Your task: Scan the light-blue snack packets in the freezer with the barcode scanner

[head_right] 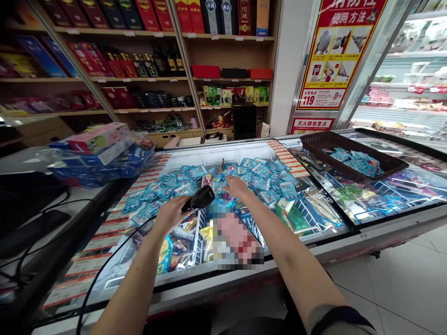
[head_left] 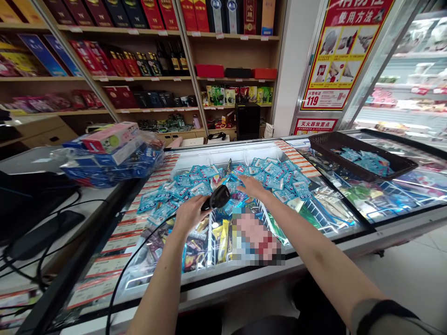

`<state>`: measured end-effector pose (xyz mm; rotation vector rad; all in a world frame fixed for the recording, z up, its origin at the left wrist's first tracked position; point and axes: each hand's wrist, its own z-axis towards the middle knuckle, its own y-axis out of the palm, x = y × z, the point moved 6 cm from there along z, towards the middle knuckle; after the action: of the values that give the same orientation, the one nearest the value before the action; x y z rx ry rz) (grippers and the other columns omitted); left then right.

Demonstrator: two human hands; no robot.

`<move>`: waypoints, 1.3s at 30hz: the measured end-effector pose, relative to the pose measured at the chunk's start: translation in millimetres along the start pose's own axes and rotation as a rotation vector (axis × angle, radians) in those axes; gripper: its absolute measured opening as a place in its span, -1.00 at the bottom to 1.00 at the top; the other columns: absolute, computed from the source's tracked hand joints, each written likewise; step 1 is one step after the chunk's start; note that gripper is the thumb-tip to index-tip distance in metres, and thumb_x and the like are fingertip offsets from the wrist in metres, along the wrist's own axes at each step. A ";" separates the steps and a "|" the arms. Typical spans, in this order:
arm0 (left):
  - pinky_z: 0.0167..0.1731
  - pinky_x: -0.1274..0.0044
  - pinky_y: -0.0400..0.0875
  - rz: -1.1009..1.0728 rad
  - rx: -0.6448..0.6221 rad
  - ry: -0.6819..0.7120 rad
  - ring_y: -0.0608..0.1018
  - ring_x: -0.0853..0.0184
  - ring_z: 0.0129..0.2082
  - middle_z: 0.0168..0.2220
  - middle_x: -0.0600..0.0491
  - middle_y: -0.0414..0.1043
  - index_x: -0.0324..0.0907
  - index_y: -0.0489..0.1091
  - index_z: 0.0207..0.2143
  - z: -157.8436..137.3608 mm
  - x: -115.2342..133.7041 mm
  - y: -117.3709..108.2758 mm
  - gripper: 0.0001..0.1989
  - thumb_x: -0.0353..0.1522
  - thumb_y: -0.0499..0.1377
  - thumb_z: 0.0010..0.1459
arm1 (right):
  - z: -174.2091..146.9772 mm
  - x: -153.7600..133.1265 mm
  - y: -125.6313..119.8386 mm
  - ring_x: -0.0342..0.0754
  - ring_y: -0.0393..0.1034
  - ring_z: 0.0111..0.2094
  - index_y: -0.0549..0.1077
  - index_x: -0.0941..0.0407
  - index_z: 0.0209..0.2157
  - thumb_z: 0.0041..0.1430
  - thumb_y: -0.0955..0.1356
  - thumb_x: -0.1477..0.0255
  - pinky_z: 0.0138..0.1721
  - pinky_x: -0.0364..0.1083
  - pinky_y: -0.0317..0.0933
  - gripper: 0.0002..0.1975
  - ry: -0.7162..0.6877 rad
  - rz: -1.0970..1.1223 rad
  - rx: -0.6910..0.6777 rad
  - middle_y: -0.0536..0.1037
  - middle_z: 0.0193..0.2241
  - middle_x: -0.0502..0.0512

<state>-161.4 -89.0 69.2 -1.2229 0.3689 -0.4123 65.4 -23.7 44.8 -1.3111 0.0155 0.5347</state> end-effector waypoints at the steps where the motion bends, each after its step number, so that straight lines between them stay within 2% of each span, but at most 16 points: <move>1: -0.42 0.52 0.27 0.001 -0.011 -0.001 0.48 0.22 -0.22 -0.19 0.00 0.44 -0.06 0.27 0.00 -0.5 1.3 -1.2 -0.59 -0.16 0.02 0.11 | 2.3 2.5 3.9 0.06 0.25 0.03 0.25 0.11 0.09 0.13 0.32 0.26 -0.01 -0.05 0.14 -0.50 0.018 0.021 -0.053 0.38 0.00 0.19; 4: -0.42 0.52 0.27 0.004 -0.031 -0.006 0.49 0.23 -0.24 -0.20 0.01 0.45 -0.05 0.27 0.01 0.0 5.4 -4.1 -0.58 -0.16 0.03 0.10 | 2.8 7.2 8.9 0.08 0.28 0.00 0.24 0.12 0.10 0.04 0.38 0.27 -0.05 -0.04 0.17 -0.41 0.057 0.040 -0.099 0.37 -0.01 0.23; 11: -0.40 0.52 0.29 -0.015 -0.018 -0.019 0.50 0.21 -0.21 -0.18 -0.01 0.46 -0.06 0.31 -0.03 3.3 14.3 -6.7 -0.60 -0.15 0.03 0.09 | -20.0 16.5 -3.7 0.01 0.32 -0.08 0.25 0.07 0.05 -0.04 0.43 0.31 -0.09 -0.06 0.21 -0.40 0.198 0.105 0.102 0.31 -0.04 0.16; 16: -0.42 0.54 0.28 -0.028 -0.013 0.001 0.50 0.23 -0.21 -0.17 0.01 0.46 -0.05 0.32 -0.05 5.4 21.7 -9.0 -0.62 -0.16 0.05 0.08 | -34.5 18.5 -13.9 0.00 0.29 -0.05 0.22 0.06 0.05 0.01 0.39 0.37 -0.07 -0.06 0.20 -0.45 0.200 0.100 0.184 0.29 -0.01 0.15; 24: -0.45 0.56 0.25 -0.009 -0.025 -0.015 0.51 0.25 -0.25 -0.23 0.01 0.47 -0.06 0.34 -0.09 7.8 32.1 -15.0 -0.64 -0.15 0.03 0.10 | -51.0 21.8 -19.6 0.02 0.25 0.00 0.18 0.13 0.05 0.09 0.34 0.41 -0.06 -0.03 0.18 -0.52 0.210 0.085 0.239 0.33 -0.03 0.19; 30: -0.44 0.56 0.25 -0.018 -0.031 -0.010 0.50 0.26 -0.26 -0.23 0.01 0.46 -0.08 0.34 -0.11 9.7 35.7 -15.2 -0.65 -0.14 0.03 0.09 | -55.1 21.6 -22.5 0.03 0.27 -0.03 0.17 0.12 0.04 0.08 0.36 0.40 -0.13 -0.05 0.22 -0.51 0.201 0.038 0.258 0.34 -0.05 0.18; 39: -0.46 0.57 0.21 -0.019 -0.034 0.030 0.48 0.28 -0.26 -0.23 0.05 0.45 -0.07 0.31 -0.11 12.5 42.9 -14.9 -0.67 -0.15 0.05 0.10 | -58.7 21.6 -22.8 0.00 0.29 -0.04 0.16 0.14 0.03 0.09 0.36 0.38 -0.14 -0.10 0.22 -0.52 0.198 -0.017 0.287 0.34 -0.03 0.19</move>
<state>-119.6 -104.2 85.0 -1.2549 0.3912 -0.4423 109.9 -73.2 42.9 -1.0771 0.2369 0.3710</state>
